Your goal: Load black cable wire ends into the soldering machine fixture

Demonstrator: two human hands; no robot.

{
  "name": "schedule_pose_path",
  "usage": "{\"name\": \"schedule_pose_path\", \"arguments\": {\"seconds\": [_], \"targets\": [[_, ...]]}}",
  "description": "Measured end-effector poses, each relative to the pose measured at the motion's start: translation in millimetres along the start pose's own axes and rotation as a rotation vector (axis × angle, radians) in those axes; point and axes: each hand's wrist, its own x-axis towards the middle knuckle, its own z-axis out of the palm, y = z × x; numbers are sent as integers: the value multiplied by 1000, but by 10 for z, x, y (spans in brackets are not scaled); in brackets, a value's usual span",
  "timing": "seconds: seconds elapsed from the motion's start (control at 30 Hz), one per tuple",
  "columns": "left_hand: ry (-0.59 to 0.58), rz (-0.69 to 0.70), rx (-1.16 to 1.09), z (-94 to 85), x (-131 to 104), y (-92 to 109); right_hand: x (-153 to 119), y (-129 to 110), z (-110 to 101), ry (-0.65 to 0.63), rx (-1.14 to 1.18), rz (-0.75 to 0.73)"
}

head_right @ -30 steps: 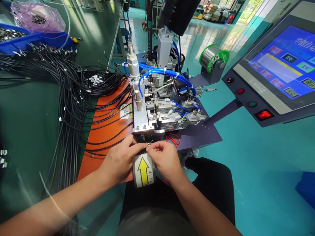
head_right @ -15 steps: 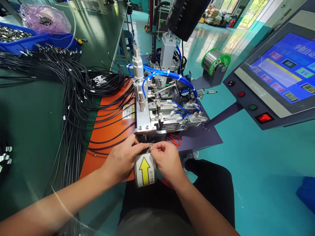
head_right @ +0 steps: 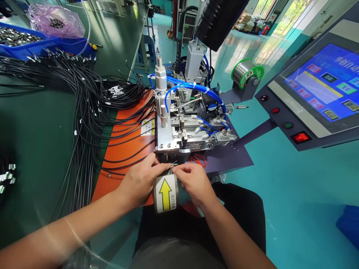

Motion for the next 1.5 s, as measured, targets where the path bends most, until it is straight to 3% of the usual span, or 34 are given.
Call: {"name": "schedule_pose_path", "arguments": {"seconds": [0.4, 1.5], "targets": [[10, 74, 83, 25, -25, -32, 8, -87, 21, -41, 54, 16], [0, 66, 47, 43, -18, -51, 2, 78, 64, 260, -311, -266]]}}
